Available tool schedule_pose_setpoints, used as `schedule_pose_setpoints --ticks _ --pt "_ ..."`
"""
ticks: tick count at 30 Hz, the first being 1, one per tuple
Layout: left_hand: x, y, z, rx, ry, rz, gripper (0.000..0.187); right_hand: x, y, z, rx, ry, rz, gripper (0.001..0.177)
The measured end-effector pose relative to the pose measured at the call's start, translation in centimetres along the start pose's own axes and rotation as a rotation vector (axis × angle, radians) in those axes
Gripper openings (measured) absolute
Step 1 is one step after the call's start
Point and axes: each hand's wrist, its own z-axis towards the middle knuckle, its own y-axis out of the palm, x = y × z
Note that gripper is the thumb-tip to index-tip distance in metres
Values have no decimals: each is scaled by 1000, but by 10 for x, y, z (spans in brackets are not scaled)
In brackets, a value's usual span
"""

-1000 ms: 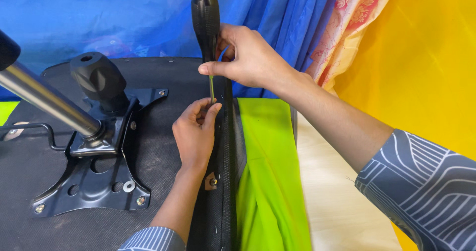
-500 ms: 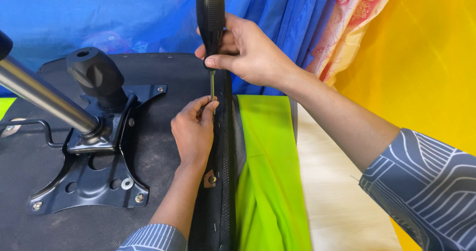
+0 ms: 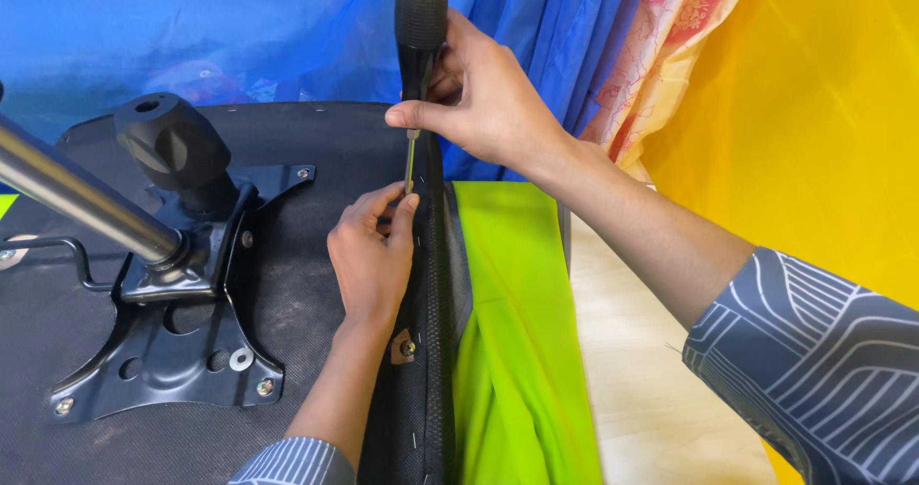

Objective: The person uses a screwdriver to tighten screws into the underside of a black chair seat, securing the seat to its metal base. The person works methodically along the edge of the seat, tightening multiple screws.

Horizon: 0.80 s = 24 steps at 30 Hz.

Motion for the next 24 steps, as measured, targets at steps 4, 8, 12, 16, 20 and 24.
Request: schedule_pose_setpoints --ticks 4,8,12,16,20,24 --pt "-1 -2 -2 0 17 -47 23 -12 6 0 7 -9 -104 66" --pt "2 -3 -1 -36 -51 1 21 -21 8 1 2 72 -201 57" --pt "8 -5 0 -43 -57 -14 27 -24 8 1 13 84 -270 53" --pt "13 -6 -1 -15 -103 9 30 -28 8 3 17 7 -424 59" --pt "18 -6 -3 36 -142 77 21 -34 11 4 1 64 -457 65" --pt "22 -6 -6 19 -105 173 20 -37 -2 9 -149 119 -300 50"
